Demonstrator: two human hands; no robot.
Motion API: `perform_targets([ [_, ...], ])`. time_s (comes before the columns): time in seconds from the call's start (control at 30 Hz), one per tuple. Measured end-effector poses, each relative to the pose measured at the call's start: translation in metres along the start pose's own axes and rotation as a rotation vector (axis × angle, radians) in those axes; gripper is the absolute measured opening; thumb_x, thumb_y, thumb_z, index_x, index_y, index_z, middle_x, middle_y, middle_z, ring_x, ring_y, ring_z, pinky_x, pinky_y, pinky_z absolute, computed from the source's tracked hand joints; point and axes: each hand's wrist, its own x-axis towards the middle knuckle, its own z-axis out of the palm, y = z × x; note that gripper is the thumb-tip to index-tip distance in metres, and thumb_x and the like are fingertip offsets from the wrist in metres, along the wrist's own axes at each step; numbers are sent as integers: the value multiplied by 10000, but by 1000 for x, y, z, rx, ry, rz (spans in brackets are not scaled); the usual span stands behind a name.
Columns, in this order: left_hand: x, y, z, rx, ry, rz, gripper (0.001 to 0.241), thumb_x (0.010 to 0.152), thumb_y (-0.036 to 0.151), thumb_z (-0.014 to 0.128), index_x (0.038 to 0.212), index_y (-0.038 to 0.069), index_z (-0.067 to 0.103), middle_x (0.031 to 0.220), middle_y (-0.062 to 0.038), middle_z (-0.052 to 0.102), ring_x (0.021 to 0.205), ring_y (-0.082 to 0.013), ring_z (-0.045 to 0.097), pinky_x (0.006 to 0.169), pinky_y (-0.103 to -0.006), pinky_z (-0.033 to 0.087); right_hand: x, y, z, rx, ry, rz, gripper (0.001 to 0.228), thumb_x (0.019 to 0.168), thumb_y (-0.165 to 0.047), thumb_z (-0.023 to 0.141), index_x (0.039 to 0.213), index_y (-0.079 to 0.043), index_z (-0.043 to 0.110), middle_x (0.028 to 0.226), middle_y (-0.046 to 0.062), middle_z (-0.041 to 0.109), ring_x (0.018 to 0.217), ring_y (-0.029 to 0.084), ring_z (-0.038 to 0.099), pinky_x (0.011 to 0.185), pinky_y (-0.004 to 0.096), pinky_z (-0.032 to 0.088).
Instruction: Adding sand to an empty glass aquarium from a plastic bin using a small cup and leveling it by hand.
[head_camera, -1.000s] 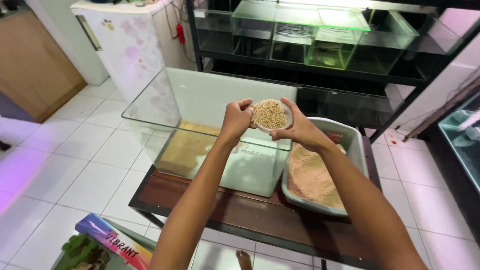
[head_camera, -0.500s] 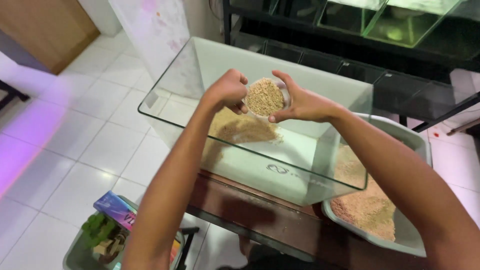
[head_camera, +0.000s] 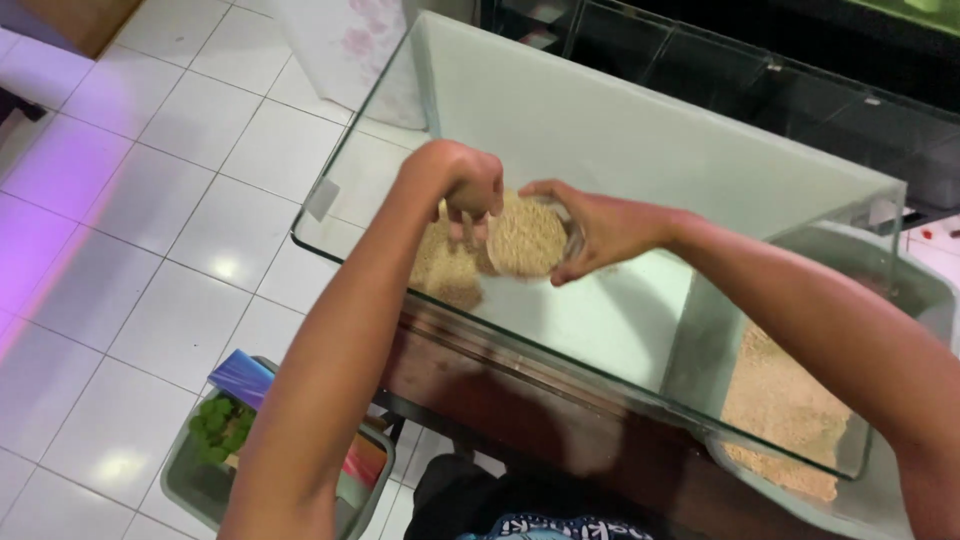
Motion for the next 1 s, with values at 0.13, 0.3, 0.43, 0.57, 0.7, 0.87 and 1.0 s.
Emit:
perform_targets([
  [0.13,30,-21,-3,95,80,-21,360,1054,257,450,1329,153,657,1064,-24,866,988,-319,855,1073,-666,547,22,43,21,-212,-1,-23,1186,719,-176,1023,1641,-59,287,1543,368,514,1165,521,751,674,498,715],
  [0.3,101,-38,3,116,202,203,198,981,30,614,1147,17,719,958,-276,819,817,-434,834,651,-564,698,54,91,48,-453,-164,-261,1348,747,-707,905,1765,-122,243,1534,195,504,1434,402,578,1152,549,532],
  [0.43,94,-47,14,262,358,155,356,964,99,636,1314,39,667,1279,-256,768,1237,-475,737,977,-674,624,79,88,62,-570,-297,-247,1303,826,-611,883,1715,14,165,1564,323,398,1379,567,553,1058,680,575],
  [0.57,101,-63,7,252,416,97,449,951,132,674,1389,36,638,1417,-234,705,1372,-436,663,1094,-622,589,89,90,73,-593,-269,-154,1264,790,-556,933,1671,-14,206,1580,275,372,1371,523,586,1052,635,607],
  [0.7,84,-67,2,221,407,52,458,930,71,664,1384,10,647,1424,-264,685,1381,-454,652,1112,-593,591,85,90,75,-697,-204,-146,1229,788,-504,964,1656,-44,225,1585,244,359,1261,522,651,981,628,642],
  [0.87,71,-54,-2,217,391,52,455,932,65,657,1383,9,653,1408,-275,691,1362,-460,662,1092,-616,591,74,108,78,-766,-270,-182,1233,806,-459,946,1676,-9,197,1579,284,359,1173,561,695,967,654,654],
  [1.0,56,-45,-2,204,337,22,286,927,35,669,1202,32,745,1059,-211,811,1099,-424,792,1018,-627,606,50,71,73,-676,-292,-91,1092,810,-168,950,1632,40,261,1609,329,327,1055,539,771,923,657,680],
])
